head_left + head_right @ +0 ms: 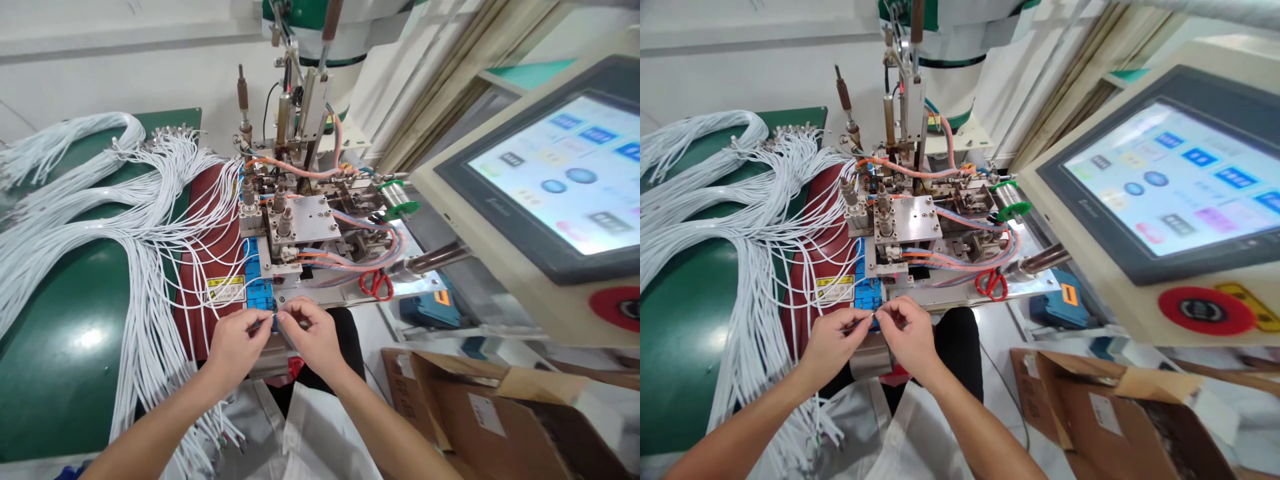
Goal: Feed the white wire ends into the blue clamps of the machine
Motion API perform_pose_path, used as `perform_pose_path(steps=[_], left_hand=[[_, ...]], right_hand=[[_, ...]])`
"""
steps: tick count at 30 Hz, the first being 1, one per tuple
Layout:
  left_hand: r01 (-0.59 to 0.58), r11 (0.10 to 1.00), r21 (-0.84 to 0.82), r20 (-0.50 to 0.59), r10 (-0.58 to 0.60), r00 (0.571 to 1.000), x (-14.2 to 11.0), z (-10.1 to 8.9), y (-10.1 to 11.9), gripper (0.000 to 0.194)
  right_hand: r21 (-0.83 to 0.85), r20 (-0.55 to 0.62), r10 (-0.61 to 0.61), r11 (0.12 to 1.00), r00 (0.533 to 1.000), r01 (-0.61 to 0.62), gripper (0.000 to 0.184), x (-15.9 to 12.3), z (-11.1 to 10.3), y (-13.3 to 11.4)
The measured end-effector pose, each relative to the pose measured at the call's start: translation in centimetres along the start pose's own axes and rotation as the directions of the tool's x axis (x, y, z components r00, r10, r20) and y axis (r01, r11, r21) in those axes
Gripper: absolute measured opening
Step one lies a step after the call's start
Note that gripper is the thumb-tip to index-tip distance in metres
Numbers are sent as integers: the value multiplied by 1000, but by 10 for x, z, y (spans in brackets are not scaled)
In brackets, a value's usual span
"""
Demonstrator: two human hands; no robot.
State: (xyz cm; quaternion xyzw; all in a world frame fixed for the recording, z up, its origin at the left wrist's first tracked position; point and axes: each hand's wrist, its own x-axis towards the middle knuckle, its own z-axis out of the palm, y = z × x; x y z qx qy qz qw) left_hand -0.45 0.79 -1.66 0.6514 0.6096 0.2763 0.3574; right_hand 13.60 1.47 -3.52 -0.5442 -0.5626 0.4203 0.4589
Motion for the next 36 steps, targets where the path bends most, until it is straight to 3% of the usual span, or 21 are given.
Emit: perform_pose_path(steps=[5, 11, 19, 27, 30, 33, 36], left_hand=[[-70, 984, 166, 62, 61, 996, 3, -10, -4, 22], [-184, 937, 297, 174, 136, 975, 11, -27, -16, 19], [-266, 907, 325, 44, 267, 963, 18, -17, -35, 20], [-319, 871, 373, 55, 322, 945, 18, -15, -37, 19], [-327, 874, 359, 47, 333, 942, 18, -15, -37, 18], [-339, 874, 347, 39, 347, 937, 19, -15, -38, 18], [-332, 880, 341, 37, 340, 940, 19, -15, -37, 18]], right_hand=[[-95, 16, 0, 995, 1000, 2, 13, 4, -4, 0], [116, 91, 231, 964, 969, -241, 13, 9, 1, 20], [230, 61, 343, 909, 937, -348, 16, 7, 14, 21], [218, 113, 393, 886, 913, -409, 20, 7, 16, 32], [153, 123, 349, 918, 929, -365, 20, 8, 13, 37], [-64, 100, 212, 976, 972, -206, 24, 12, 8, 39], [-274, 152, 89, 961, 984, -44, 27, 16, 6, 40]])
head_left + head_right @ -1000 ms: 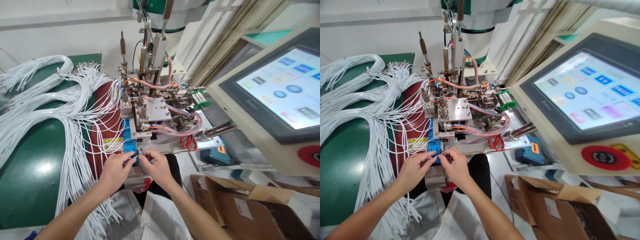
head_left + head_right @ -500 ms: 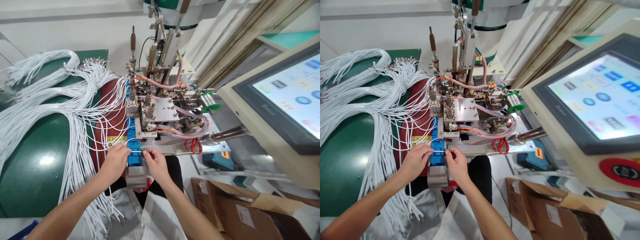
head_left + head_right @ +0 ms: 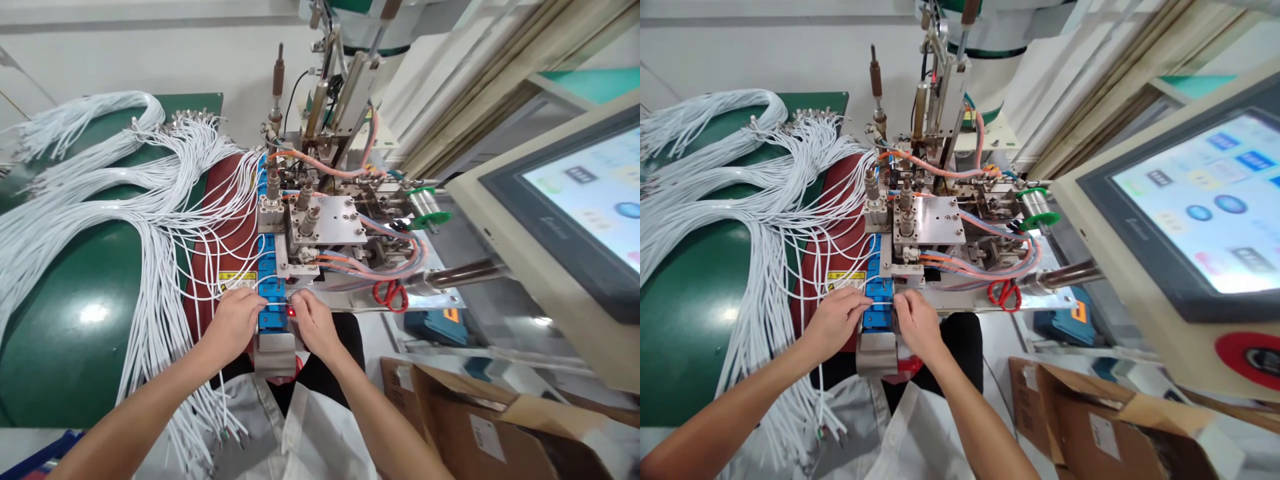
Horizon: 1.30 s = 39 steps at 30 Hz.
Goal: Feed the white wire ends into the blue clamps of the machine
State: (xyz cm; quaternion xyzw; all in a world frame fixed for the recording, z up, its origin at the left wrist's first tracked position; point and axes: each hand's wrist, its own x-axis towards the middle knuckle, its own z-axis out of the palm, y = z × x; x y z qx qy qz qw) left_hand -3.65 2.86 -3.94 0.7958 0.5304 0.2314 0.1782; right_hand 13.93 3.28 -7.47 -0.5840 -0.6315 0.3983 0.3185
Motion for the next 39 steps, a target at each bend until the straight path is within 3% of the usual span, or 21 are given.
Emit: perform_pose_path(steps=[4, 9, 15, 18, 22, 24, 25, 27, 29, 32, 35, 37, 39], left_hand=[[15, 1000, 0, 13, -15, 1000, 1, -1, 2, 17], [-9, 999, 36, 15, 9, 1000, -2, 1, 1, 19], [-49, 962, 267, 3, 50, 999, -7, -3, 7, 19], [-94, 947, 308, 60, 79, 995, -7, -5, 8, 18], [-213, 942, 258, 121, 188, 975, -11, -15, 5, 27], [-234, 944, 232, 186, 193, 963, -18, -29, 7, 32], [-258, 948, 184, 269, 204, 941, -23, -37, 8, 31], [-247, 966, 76, 470, 183, 863, -34, -54, 12, 26], [-204, 978, 41, 564, 146, 813, -45, -66, 15, 18], [-210, 977, 40, 546, 154, 824, -52, -68, 17, 9], [-177, 982, -65, 464, 187, 866, -42, -55, 21, 12], [-61, 988, -141, 320, 104, 942, -30, -44, 26, 13], [54, 981, -184, 162, -24, 987, -19, -33, 33, 12]], right_hand=[[-49, -16, -64, 997, 998, 63, 25, 0, 4, 1], [79, -50, 10, 997, 999, -6, 27, -2, 13, 3], [202, -103, 76, 978, 992, -54, 29, -1, 20, 3], [227, -112, 117, 970, 987, -89, 29, 0, 16, 4], [357, -248, 165, 932, 954, -69, 27, -1, 1, 3], [426, -272, 164, 904, 948, -34, 29, -4, -7, 2], [455, -273, 163, 890, 948, -22, 30, -6, -11, 2], [504, -275, 180, 864, 944, -18, 31, -9, -17, 3], [540, -274, 205, 841, 939, -26, 32, -11, -20, 4], [566, -270, 217, 824, 938, -28, 31, -15, -20, 3], [556, -227, 159, 831, 961, -6, 27, -24, -19, -3], [545, -179, 74, 837, 981, 37, 23, -31, -19, -10], [527, -148, -35, 843, 988, 109, 20, -37, -21, -18]])
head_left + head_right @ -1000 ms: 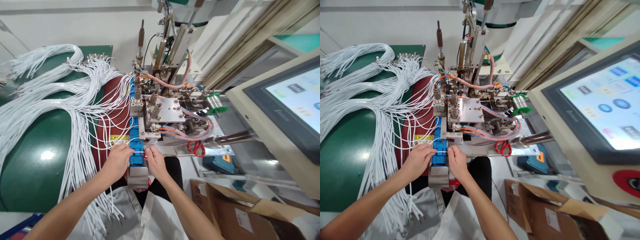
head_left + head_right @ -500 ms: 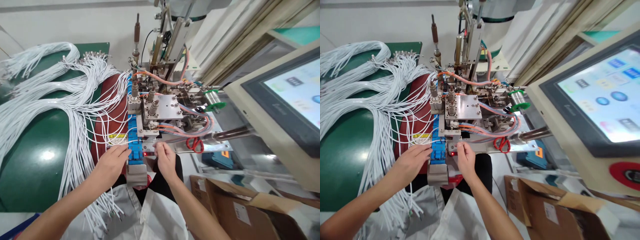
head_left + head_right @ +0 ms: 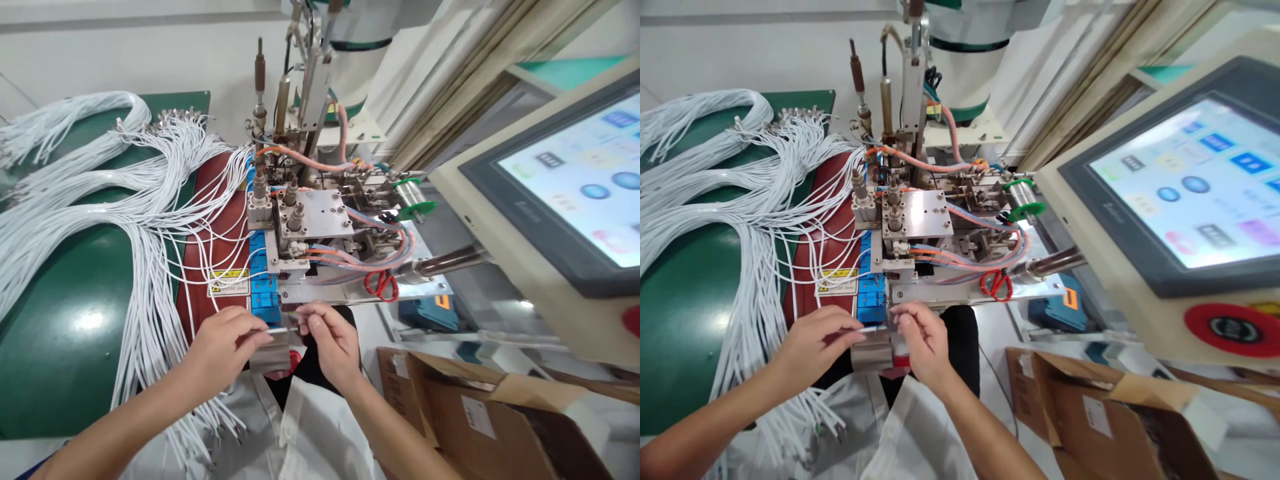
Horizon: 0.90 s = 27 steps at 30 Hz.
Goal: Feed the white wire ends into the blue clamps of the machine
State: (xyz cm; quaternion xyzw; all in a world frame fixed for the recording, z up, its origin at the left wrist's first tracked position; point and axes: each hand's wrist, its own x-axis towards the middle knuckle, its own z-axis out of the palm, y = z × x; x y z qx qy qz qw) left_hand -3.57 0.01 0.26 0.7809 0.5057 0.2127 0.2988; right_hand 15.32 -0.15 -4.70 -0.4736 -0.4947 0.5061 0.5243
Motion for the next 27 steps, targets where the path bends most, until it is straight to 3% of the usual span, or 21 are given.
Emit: perform_pose_path(steps=[3, 7, 12, 16, 20, 27], left_hand=[[63, 996, -66, -100, -70, 993, 13, 12, 8, 10], [9, 990, -140, -140, -28, 990, 18, 20, 13, 12], [-11, 972, -233, -129, -19, 991, 17, 23, 11, 17], [72, 966, -249, -127, -106, 986, 16, 25, 10, 17], [74, 953, -294, -143, -120, 982, 14, 28, 10, 16], [173, 876, -449, -79, -232, 970, 13, 31, 10, 18]], right_hand=[[-50, 30, -101, 993, 994, 103, 15, -2, 2, -10], [-135, -21, -156, 979, 988, 151, 10, 4, 5, -15], [-62, -5, -181, 982, 983, 181, 10, 6, 8, -15], [-21, -21, -134, 991, 991, 134, 7, 7, 9, -15], [-6, 2, -82, 997, 997, 82, 7, 11, 10, -17], [179, -46, 63, 982, 997, -53, 4, 14, 18, -17]])
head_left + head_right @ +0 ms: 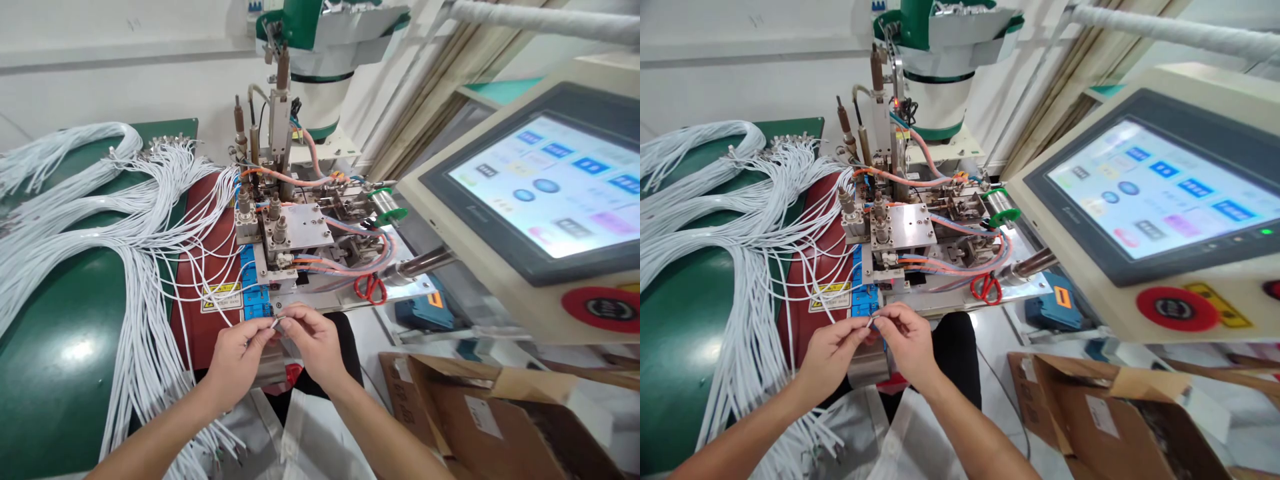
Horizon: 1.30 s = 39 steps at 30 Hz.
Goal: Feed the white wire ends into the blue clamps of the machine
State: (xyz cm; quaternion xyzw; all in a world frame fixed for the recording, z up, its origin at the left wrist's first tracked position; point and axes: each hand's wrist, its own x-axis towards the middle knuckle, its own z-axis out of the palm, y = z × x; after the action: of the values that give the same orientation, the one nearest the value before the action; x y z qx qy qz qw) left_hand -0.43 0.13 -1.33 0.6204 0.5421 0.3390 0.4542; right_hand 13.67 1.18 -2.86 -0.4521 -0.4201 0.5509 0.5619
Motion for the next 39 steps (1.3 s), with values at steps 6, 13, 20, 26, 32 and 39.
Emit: perform_pose_path(steps=[6, 13, 20, 26, 32, 39], left_hand=[[47, 993, -107, -87, -57, 995, -1, 4, -1, 17], [59, 992, -114, -45, -64, 997, -1, 6, -2, 19], [-154, 957, 246, -27, 166, 986, -4, 5, -4, 39], [-179, 946, 269, -108, 215, 971, -3, 8, -11, 28], [-102, 980, 169, -143, 127, 982, -1, 9, -4, 22], [-50, 995, 82, -194, 65, 979, 1, 10, -2, 20]], right_hand=[[44, -65, 85, 996, 994, -82, 7, -3, 11, 9], [45, -97, 46, 998, 994, -42, 6, -3, 11, 5], [3, -121, 76, 997, 990, -77, 13, -3, 14, 1], [-15, -139, 59, 998, 989, -62, 14, -4, 15, 6], [-231, -214, -204, 961, 955, 154, 9, -9, 15, 16], [-522, -62, -542, 733, 838, 435, 11, -7, 11, 19]])
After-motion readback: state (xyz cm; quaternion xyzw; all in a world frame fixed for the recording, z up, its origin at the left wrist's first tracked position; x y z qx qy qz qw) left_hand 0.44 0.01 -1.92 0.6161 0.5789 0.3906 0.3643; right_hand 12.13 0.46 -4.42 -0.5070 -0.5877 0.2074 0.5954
